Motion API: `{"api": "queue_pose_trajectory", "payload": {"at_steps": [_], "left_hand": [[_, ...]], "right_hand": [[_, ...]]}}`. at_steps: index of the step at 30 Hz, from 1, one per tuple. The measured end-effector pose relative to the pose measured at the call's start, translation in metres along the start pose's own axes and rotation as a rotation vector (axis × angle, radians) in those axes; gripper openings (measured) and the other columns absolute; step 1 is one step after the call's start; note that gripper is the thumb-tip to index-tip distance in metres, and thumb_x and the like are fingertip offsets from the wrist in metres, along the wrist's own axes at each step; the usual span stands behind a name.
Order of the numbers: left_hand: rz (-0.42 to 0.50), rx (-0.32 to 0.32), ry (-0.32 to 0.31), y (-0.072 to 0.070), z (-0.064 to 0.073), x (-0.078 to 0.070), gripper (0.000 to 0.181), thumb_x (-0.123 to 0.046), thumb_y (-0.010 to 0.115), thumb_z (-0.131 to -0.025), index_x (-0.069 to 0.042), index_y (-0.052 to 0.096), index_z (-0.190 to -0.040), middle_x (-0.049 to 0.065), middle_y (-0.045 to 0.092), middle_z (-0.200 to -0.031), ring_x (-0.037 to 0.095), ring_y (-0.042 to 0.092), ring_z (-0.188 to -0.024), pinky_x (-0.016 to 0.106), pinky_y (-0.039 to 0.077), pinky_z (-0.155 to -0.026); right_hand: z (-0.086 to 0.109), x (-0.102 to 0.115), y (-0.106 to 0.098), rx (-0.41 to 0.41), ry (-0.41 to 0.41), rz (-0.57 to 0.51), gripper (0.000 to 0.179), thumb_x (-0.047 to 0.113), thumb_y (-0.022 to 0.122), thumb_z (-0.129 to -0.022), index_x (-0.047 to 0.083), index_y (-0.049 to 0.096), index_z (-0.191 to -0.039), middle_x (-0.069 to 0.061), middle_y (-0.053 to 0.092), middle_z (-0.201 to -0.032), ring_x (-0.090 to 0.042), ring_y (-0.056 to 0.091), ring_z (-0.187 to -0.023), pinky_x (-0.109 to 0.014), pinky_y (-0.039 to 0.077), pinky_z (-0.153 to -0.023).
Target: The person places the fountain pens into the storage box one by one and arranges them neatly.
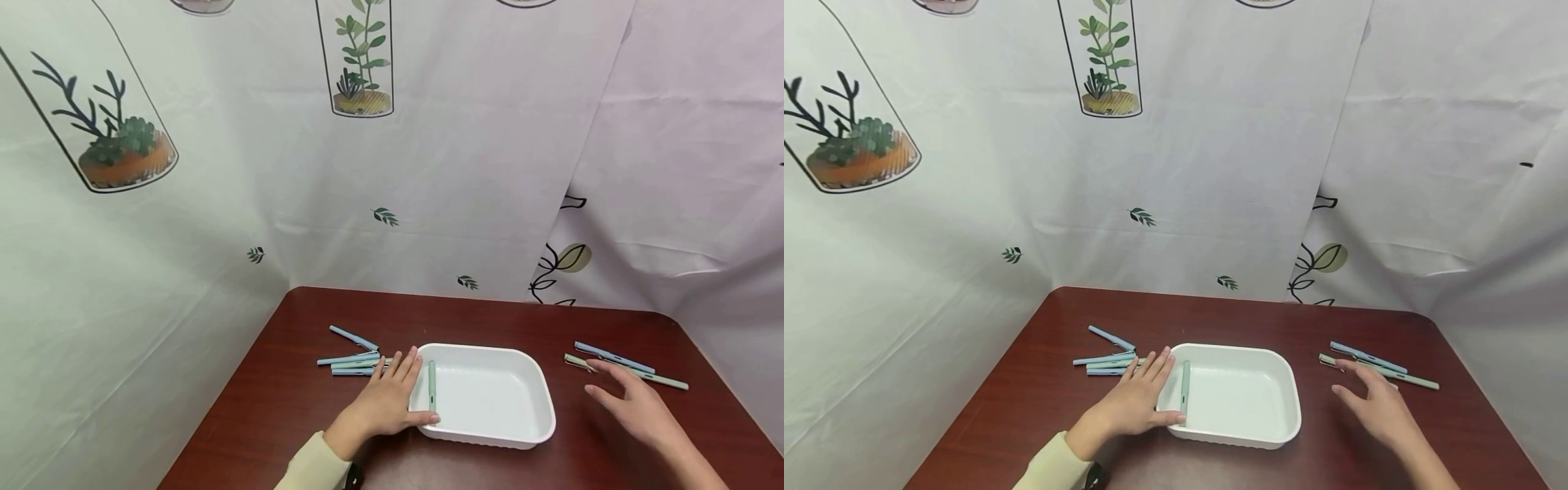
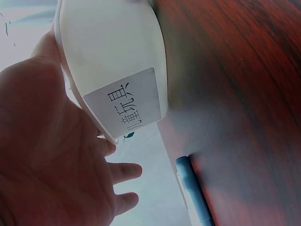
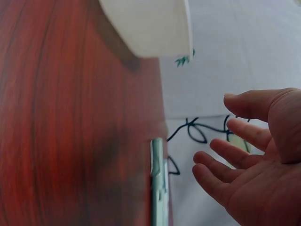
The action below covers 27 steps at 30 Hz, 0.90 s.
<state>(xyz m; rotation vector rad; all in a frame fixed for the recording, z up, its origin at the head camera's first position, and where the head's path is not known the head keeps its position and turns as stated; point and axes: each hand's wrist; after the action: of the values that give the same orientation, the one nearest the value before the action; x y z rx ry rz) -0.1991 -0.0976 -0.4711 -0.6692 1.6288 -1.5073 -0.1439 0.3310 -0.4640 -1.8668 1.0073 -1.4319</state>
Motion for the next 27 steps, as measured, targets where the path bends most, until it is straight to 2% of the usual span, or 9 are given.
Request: {"api": "queue_pose_trajectory", "payload": {"at_steps": [4, 7, 12, 19, 24, 27], "left_hand": [[0.002, 0.000, 0.000, 0.000, 0.000, 0.000, 0.105, -0.076, 0.053, -0.089, -0.007, 0.023, -0.162, 0.010, 0.016, -0.169, 0.037, 0.022, -0.153, 0.060, 0.019, -0.121], [0.002, 0.005, -0.001, -0.001, 0.001, 0.000, 0.105, -0.077, 0.052, -0.089, -0.008, 0.022, -0.162, 0.010, 0.016, -0.170, 0.037, 0.021, -0.153, 0.060, 0.018, -0.121], [0.005, 0.014, -0.007, -0.002, 0.002, -0.002, 0.105, -0.078, 0.051, -0.089, -0.008, 0.022, -0.162, 0.009, 0.015, -0.170, 0.037, 0.022, -0.153, 0.060, 0.019, -0.121], [0.008, -0.004, 0.004, -0.001, 0.002, 0.000, 0.105, -0.077, 0.052, -0.089, -0.007, 0.022, -0.162, 0.011, 0.016, -0.170, 0.038, 0.022, -0.153, 0.061, 0.020, -0.120], [0.006, -0.019, 0.017, 0.000, 0.002, 0.001, 0.105, -0.078, 0.050, -0.089, -0.006, 0.024, -0.161, 0.012, 0.017, -0.169, 0.039, 0.024, -0.152, 0.062, 0.020, -0.119], [0.007, -0.007, 0.017, -0.001, 0.003, 0.000, 0.106, -0.078, 0.050, -0.089, -0.006, 0.023, -0.161, 0.012, 0.016, -0.169, 0.039, 0.023, -0.152, 0.062, 0.019, -0.120]], "right_hand": [[-0.004, -0.010, 0.001, 0.009, -0.001, 0.026, 0.048, 0.025, 0.073, -0.094, 0.003, 0.060, -0.135, -0.029, 0.059, -0.132, -0.040, 0.052, -0.121, -0.057, 0.043, -0.087], [-0.007, -0.016, 0.001, 0.027, 0.004, 0.040, 0.049, 0.021, 0.072, -0.094, -0.002, 0.058, -0.135, -0.035, 0.055, -0.131, -0.053, 0.050, -0.120, -0.064, 0.042, -0.087], [-0.009, -0.025, 0.004, 0.024, 0.001, 0.091, 0.048, 0.015, 0.074, -0.092, -0.005, 0.058, -0.132, -0.038, 0.053, -0.130, -0.058, 0.049, -0.118, -0.066, 0.042, -0.086], [-0.015, -0.034, 0.004, 0.095, 0.025, 0.130, 0.050, 0.013, 0.068, -0.094, -0.009, 0.052, -0.136, -0.041, 0.049, -0.131, -0.060, 0.045, -0.120, -0.071, 0.040, -0.089], [-0.019, -0.039, 0.005, 0.102, 0.018, 0.145, 0.049, 0.010, 0.067, -0.092, -0.012, 0.052, -0.134, -0.042, 0.050, -0.128, -0.061, 0.045, -0.118, -0.071, 0.040, -0.090], [-0.021, -0.042, 0.007, 0.110, 0.017, 0.150, 0.049, 0.009, 0.068, -0.092, -0.013, 0.052, -0.133, -0.043, 0.050, -0.128, -0.061, 0.045, -0.118, -0.071, 0.040, -0.090]]}}
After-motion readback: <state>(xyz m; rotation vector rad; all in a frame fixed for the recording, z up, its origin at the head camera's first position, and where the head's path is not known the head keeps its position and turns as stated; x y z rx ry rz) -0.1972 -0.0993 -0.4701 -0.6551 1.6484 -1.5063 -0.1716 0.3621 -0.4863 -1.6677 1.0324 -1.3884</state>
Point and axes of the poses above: each hand's wrist, its own z-axis away from the middle knuckle, its own y-axis out of the palm, x = y × z
